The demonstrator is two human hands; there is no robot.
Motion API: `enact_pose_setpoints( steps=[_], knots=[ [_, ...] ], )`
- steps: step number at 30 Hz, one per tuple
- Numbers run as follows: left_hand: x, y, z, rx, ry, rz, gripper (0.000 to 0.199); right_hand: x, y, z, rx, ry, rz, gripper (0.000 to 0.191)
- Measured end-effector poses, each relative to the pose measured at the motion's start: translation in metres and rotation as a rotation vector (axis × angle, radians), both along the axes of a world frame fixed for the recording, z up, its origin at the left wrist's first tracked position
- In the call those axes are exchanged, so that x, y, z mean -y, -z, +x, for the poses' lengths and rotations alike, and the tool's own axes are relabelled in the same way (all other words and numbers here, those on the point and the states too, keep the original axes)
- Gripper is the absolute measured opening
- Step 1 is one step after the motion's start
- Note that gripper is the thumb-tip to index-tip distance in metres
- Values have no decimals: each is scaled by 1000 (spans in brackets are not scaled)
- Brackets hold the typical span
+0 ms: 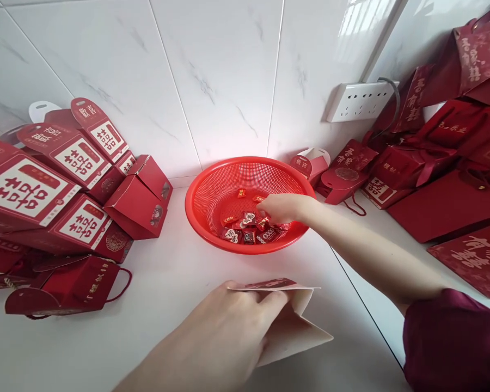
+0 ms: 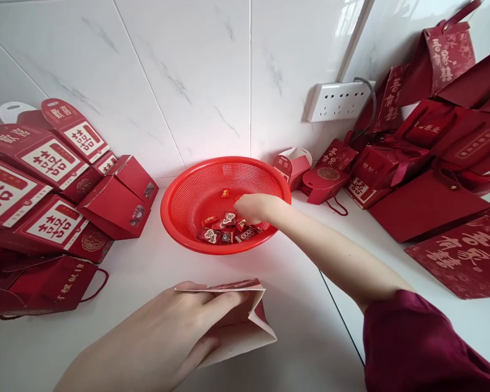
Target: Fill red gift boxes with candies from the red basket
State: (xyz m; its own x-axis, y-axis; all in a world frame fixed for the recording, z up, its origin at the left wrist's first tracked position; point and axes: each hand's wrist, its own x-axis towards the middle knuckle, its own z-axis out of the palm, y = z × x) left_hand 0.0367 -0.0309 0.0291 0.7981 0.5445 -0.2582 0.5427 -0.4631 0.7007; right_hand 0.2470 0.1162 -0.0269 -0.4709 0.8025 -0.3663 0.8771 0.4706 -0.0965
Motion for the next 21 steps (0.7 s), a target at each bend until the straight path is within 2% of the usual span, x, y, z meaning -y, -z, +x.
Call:
enact_pose_setpoints(
  steps=[2,6,8,12,16,18,21],
  knots=[
    [0,1,0,2,-9,12,27,3,1,-7,-64,-97,-26,27],
    [2,4,2,-3,-20,32,31,9,2,-21,-155,-328,-181,40],
    [0,4,2,-4,-23,27,34,11,2,-25,-112,-296,-196,48],
    [-6,1,0,15,22,-35,41,10,2,-23,11,-95,-87,56],
    [-7,0,1,55,28,-33,45,3,9,-15,77,27,-51,42],
    [-5,1,3,40,-1,-12,38,-1,12,-10,86,39,-63,34],
    [-1,3,4,24,-21,8,31,-6,15,-5,62,0,-89,34]
  ],
)
